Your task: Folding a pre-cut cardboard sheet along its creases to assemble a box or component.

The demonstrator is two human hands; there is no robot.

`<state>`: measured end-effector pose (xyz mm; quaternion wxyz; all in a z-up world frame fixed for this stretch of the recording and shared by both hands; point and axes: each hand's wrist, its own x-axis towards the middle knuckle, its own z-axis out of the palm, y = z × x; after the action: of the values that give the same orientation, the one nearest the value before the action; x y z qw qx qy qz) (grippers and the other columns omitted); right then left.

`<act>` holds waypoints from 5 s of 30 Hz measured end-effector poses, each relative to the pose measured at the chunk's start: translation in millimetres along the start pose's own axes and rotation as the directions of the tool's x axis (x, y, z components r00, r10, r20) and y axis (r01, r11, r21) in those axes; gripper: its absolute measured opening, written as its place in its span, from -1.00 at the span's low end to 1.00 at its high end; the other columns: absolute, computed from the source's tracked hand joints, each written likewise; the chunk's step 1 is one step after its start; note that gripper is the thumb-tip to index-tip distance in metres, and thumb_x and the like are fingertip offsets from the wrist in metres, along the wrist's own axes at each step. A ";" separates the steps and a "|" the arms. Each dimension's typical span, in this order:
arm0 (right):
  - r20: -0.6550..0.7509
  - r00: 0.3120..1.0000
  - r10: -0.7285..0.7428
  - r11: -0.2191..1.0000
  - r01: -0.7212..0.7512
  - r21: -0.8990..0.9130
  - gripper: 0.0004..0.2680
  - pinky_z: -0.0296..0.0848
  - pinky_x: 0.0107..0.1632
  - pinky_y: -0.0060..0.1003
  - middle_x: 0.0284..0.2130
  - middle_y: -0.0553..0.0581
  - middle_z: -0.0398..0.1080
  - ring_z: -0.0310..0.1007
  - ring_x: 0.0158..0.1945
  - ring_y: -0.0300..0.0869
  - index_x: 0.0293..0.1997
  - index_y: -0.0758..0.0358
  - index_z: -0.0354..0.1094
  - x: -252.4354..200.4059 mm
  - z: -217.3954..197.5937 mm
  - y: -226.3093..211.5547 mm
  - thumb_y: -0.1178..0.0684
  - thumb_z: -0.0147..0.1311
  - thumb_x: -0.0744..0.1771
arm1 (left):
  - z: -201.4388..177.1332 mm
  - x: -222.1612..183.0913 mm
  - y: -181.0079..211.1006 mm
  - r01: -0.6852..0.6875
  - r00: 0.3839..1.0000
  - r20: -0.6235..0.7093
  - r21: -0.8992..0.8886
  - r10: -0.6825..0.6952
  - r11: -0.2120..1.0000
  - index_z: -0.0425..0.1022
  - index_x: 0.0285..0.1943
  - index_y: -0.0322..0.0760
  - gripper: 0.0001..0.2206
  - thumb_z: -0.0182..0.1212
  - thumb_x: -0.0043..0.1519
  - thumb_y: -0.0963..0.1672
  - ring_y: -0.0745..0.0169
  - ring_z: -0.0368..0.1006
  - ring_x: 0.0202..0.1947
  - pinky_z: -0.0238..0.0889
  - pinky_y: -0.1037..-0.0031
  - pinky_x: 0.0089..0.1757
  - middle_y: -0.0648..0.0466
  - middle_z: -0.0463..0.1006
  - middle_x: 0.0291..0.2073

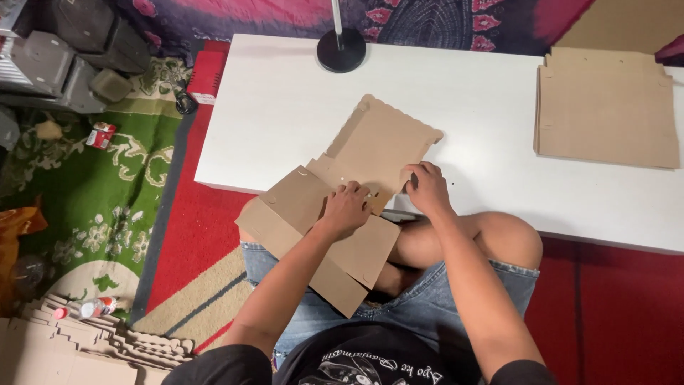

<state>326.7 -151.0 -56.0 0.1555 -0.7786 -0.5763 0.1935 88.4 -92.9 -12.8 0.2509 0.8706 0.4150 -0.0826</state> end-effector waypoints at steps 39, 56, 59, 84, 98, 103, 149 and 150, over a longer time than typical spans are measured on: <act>0.100 0.974 0.201 0.797 -0.222 0.561 -0.61 0.36 0.21 -0.08 0.16 0.02 0.42 0.37 0.17 -0.06 0.46 -0.01 0.06 -10.5 -18.0 -30.8 0.04 -0.08 0.40 | 6.2 31.7 42.8 0.068 0.996 -0.050 -0.024 -0.069 0.997 0.39 0.04 -0.13 -0.62 -0.11 0.36 0.13 -0.01 0.42 0.14 0.30 -0.19 0.06 0.00 0.46 -0.02; 0.128 0.983 0.130 0.844 -0.178 0.506 -0.72 0.33 0.28 0.09 0.16 0.19 0.42 0.33 0.26 0.17 0.27 0.01 0.31 -20.4 -25.1 -48.8 0.17 -0.15 0.41 | 2.6 81.7 35.7 0.111 0.989 -0.085 -0.092 -0.119 0.990 0.53 -0.04 0.03 -0.72 -0.10 0.32 0.05 0.11 0.58 -0.04 0.20 -0.11 0.09 0.19 0.61 -0.20; 0.135 0.982 0.135 0.842 -0.186 0.506 -0.67 0.36 0.26 0.09 0.17 0.23 0.39 0.36 0.23 0.15 0.34 0.05 0.22 -29.6 -36.2 -57.9 0.18 -0.11 0.39 | 13.8 93.0 28.0 0.119 0.987 -0.094 -0.120 -0.131 0.986 0.54 -0.06 0.08 -0.75 -0.10 0.31 0.00 0.16 0.58 -0.07 0.23 -0.03 0.09 0.25 0.61 -0.23; 0.114 0.977 0.179 0.740 -0.210 0.639 -0.78 0.44 0.12 -0.01 -0.06 0.13 0.51 0.46 0.10 -0.01 0.18 0.09 0.30 -36.7 -32.0 -75.4 -0.01 0.02 0.40 | -29.5 61.5 43.3 0.070 0.975 -0.131 -0.580 -0.177 0.812 0.57 -0.08 -0.15 -0.78 0.09 0.27 -0.03 -0.01 0.60 -0.14 0.46 0.16 -0.09 0.01 0.63 -0.25; 0.189 0.952 0.240 0.729 -0.305 0.612 -0.67 0.54 -0.13 -0.11 -0.22 0.18 0.49 0.52 -0.19 -0.07 0.24 0.24 0.20 -29.5 -23.4 -63.8 0.11 0.08 0.33 | -10.8 69.4 42.6 0.133 0.981 -0.092 -0.312 -0.170 0.941 0.57 -0.13 0.01 -0.74 -0.03 0.29 0.04 0.05 0.57 0.02 0.23 0.05 0.17 0.18 0.64 -0.17; 0.214 0.946 0.242 0.740 -0.322 0.590 -0.66 0.55 -0.26 -0.20 -0.37 0.10 0.49 0.54 -0.40 -0.18 0.24 0.31 0.21 -24.7 -19.8 -58.8 0.11 0.09 0.33 | -13.3 65.5 44.7 0.137 0.982 -0.080 -0.331 -0.173 0.934 0.56 -0.14 0.01 -0.76 -0.03 0.30 0.02 0.07 0.59 -0.02 0.22 0.04 0.16 0.18 0.64 -0.22; -0.224 0.971 0.079 0.996 -0.084 -0.014 -0.75 0.57 -0.12 -0.13 -0.24 0.10 0.39 0.52 -0.12 -0.02 0.19 0.13 0.35 140.1 -71.9 19.8 0.01 -0.01 0.38 | 6.0 71.1 22.9 0.036 0.979 -0.135 -0.630 -0.155 0.776 0.60 -0.08 -0.18 -0.79 0.12 0.29 -0.05 -0.11 0.61 -0.15 0.45 0.11 -0.11 -0.04 0.64 -0.21; -0.164 0.969 0.185 0.975 -0.160 0.154 -0.74 0.56 -0.17 -0.14 -0.28 0.12 0.40 0.51 -0.15 -0.02 0.20 0.13 0.33 144.2 -68.3 23.5 -0.05 -0.08 0.40 | 8.6 71.4 22.1 0.016 0.978 -0.152 -0.636 -0.146 0.771 0.60 -0.09 -0.19 -0.79 0.12 0.29 -0.05 -0.12 0.61 -0.15 0.45 0.10 -0.11 -0.05 0.63 -0.21</act>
<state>416.8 -21.0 -24.7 0.2429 -0.8271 -0.4752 0.1763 151.7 -60.3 -37.2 0.4832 0.7210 0.4780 0.1349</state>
